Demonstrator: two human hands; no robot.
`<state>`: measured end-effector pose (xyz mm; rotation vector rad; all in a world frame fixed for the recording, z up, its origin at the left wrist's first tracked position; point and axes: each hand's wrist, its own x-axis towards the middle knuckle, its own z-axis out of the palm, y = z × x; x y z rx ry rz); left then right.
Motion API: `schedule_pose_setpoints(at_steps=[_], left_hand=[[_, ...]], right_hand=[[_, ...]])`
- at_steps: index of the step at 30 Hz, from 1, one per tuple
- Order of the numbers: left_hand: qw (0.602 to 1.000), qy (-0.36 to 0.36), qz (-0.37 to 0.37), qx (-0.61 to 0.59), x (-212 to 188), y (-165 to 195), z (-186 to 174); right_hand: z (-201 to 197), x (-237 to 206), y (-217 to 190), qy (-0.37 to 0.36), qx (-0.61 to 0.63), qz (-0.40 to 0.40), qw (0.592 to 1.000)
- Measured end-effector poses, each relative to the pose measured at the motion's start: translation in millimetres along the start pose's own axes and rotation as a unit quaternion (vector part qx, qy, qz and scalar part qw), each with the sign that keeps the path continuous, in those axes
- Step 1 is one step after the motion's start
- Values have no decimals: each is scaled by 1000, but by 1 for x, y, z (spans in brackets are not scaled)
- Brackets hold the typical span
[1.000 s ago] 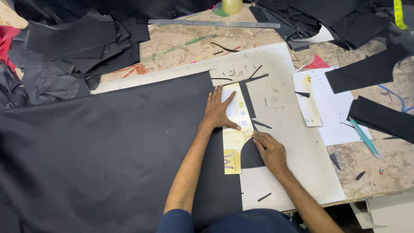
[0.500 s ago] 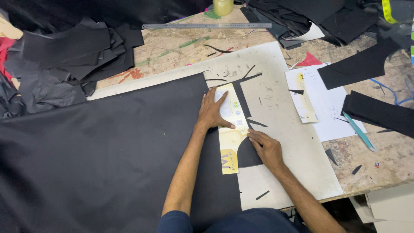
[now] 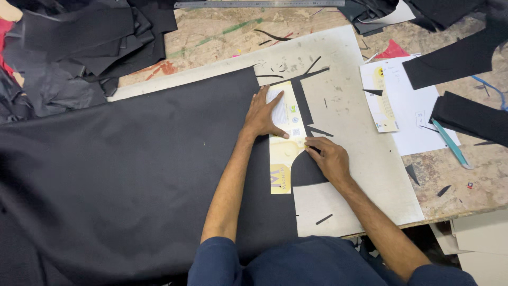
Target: The person places a paper pattern on a large piece of black fabric, then uses a utility knife to cut the fabric along the pattern's edge. After cutting, the person removes the pattern and sets the cut fabric piece aside, repeating the process with different pattern shapes.
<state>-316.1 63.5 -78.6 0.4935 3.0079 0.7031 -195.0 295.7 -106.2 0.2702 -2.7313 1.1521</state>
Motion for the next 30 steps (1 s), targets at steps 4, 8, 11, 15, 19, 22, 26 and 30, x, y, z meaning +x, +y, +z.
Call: schedule_pose_setpoints(at_steps=[4, 8, 11, 15, 19, 22, 26, 30], left_hand=[[1000, 6, 1, -5, -1, 0, -1], [1000, 5, -4, -3, -3, 0, -1], [1000, 4, -13, -3, -3, 1, 0], [1000, 4, -20, 0, -3, 2, -1], [1000, 8, -14, -4, -5, 3, -3], [1000, 9, -21, -4, -5, 5, -3], [1000, 9, -17, -3, -6, 6, -6], [1000, 18, 3, -19, -7, 6, -8]], right_hand=[[5, -2, 5, 23, -8, -47, 999], [8, -2, 8, 27, -5, -58, 998], [8, -2, 6, 18, -12, -36, 999], [7, -3, 3, 22, -7, -33, 999], [7, -4, 4, 25, -6, -29, 999], [8, -4, 5, 35, 3, -52, 998], [6, -4, 3, 21, 6, -18, 1000], [4, -4, -3, 33, -2, -17, 999]])
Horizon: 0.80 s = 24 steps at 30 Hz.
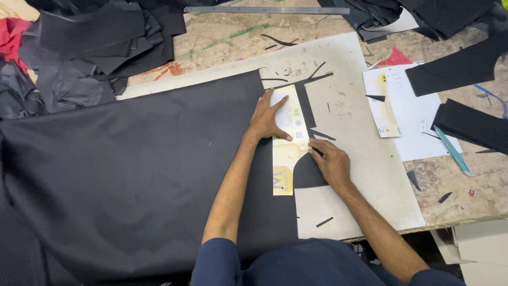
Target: The person places a paper pattern on a large piece of black fabric, then uses a utility knife to cut the fabric along the pattern's edge. After cutting, the person removes the pattern and sets the cut fabric piece aside, repeating the process with different pattern shapes.
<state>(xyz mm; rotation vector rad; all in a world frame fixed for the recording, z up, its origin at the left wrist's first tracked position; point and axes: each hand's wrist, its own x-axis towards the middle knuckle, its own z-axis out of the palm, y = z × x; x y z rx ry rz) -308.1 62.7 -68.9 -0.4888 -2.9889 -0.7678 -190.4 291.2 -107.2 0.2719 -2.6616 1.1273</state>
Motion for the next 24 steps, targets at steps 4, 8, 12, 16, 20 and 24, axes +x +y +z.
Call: schedule_pose_setpoints(at_steps=[4, 8, 12, 16, 20, 24], left_hand=[[1000, 1, -9, -19, 3, 2, 1], [1000, -8, -19, -10, 7, 4, 2], [1000, -9, -25, -7, 7, 3, 4], [999, -5, -33, -3, 7, 4, 5], [999, -1, -35, -4, 6, 8, 2], [999, -4, -38, 0, 4, 12, -3]], right_hand=[[-3, 0, -5, 19, 2, -19, 1000], [-3, -1, -6, 26, 6, -12, 1000], [-4, -1, -4, 27, 23, -25, 999], [-4, 0, -2, 17, 15, -14, 1000], [-3, 1, 1, 26, 15, -27, 999], [-2, 1, 1, 7, 10, 0, 1000]])
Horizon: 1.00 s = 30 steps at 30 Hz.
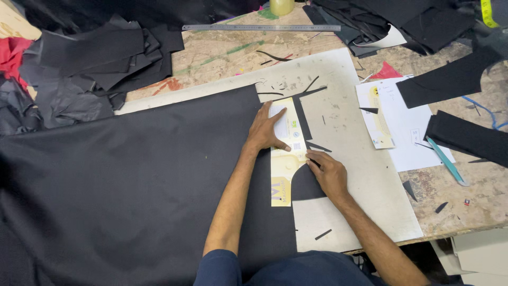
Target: The person places a paper pattern on a large piece of black fabric, then uses a utility knife to cut the fabric along the pattern's edge. After cutting, the person removes the pattern and sets the cut fabric piece aside, repeating the process with different pattern shapes.
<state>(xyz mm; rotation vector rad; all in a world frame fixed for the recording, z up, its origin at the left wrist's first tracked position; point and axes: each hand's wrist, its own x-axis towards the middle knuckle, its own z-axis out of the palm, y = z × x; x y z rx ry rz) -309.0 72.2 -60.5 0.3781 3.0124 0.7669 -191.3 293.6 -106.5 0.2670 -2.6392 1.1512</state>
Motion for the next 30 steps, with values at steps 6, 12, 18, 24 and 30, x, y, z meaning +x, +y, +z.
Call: schedule_pose_setpoints(at_steps=[6, 12, 18, 24, 30], left_hand=[[994, -32, 39, 97, 0, 9, 17], [972, -108, 64, 199, 4, 24, 21], [962, -165, 42, 213, -2, 38, 10], [970, -151, 17, 192, -4, 47, 11], [959, -172, -26, 225, -2, 59, 12]], right_hand=[[-2, 3, -7, 1, -14, -25, 1000], [-4, 2, -18, 2, -37, -27, 999], [-19, -45, -20, -42, -144, -137, 979], [-125, -8, 58, 134, -143, -70, 978], [-208, 12, 123, 89, -376, 98, 917]])
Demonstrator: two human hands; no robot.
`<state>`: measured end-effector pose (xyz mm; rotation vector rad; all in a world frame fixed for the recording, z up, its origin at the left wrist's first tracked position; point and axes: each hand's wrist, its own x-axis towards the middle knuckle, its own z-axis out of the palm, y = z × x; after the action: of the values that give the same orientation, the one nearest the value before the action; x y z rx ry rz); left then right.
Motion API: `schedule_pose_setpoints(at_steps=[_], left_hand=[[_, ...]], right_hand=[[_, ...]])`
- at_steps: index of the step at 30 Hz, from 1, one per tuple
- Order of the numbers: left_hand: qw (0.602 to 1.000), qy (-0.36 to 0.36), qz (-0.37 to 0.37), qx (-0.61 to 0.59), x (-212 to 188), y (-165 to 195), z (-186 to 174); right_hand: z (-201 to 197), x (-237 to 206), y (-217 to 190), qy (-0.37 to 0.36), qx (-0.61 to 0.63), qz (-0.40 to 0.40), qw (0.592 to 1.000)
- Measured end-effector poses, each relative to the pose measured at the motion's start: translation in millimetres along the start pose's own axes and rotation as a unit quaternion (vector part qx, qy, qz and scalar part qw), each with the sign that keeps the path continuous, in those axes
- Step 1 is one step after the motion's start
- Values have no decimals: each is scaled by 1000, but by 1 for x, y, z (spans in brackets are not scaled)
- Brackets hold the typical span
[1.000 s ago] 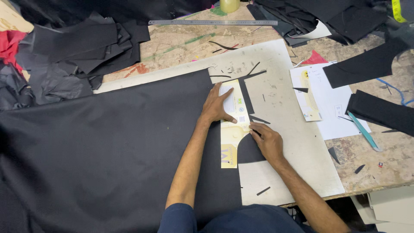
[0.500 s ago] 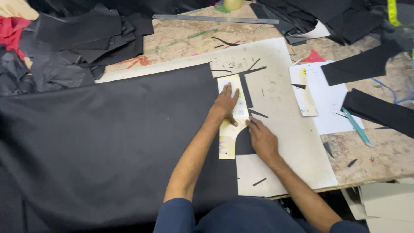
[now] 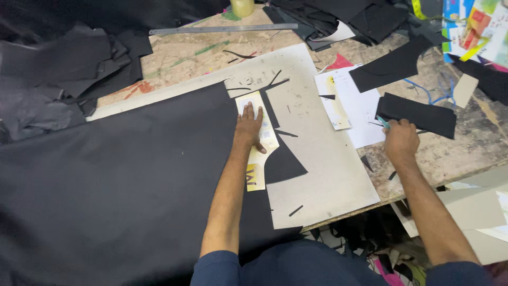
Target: The person places a paper pattern on a large piece of black fabric, then uses a utility knife to cut the fabric along the pattern's edge. After cutting, the person removes the pattern and sets the cut fabric piece aside, repeating the process with different pattern shapes.
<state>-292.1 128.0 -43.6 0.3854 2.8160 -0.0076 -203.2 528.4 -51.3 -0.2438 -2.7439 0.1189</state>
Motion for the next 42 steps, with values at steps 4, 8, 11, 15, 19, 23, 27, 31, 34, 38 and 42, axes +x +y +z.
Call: schedule_pose_setpoints(at_steps=[4, 8, 11, 15, 19, 23, 27, 31, 34, 38, 42], left_hand=[[1000, 12, -4, -10, -1, -2, 1], [1000, 18, -5, -11, -4, -5, 3], [1000, 13, -1, -5, -3, -5, 3], [1000, 5, 1, 0, 2, -7, 8], [999, -12, 13, 40, 10, -8, 13], [997, -17, 23, 66, 14, 0, 16], [994, -43, 34, 92, 16, 3, 8], [991, -57, 45, 114, 16, 6, 2], [989, -62, 54, 126, 17, 8, -1], [990, -63, 60, 108, 20, 9, 1], [993, -55, 56, 93, 22, 8, 7]], right_hand=[[13, -22, 5, 17, -55, -69, 996], [17, -22, 7, 20, -58, -79, 995], [8, -7, 12, -52, 53, -35, 997], [-6, -15, -12, 5, 159, -44, 986], [-9, -10, -76, -178, 246, -28, 952], [-1, 12, -151, -207, 353, -32, 912], [9, 43, -221, -160, 384, -59, 907], [16, 72, -276, -65, 319, -146, 934], [16, 82, -297, -66, 294, -143, 943], [16, 85, -307, -66, 253, -168, 950], [15, 87, -315, -111, 199, -153, 962]])
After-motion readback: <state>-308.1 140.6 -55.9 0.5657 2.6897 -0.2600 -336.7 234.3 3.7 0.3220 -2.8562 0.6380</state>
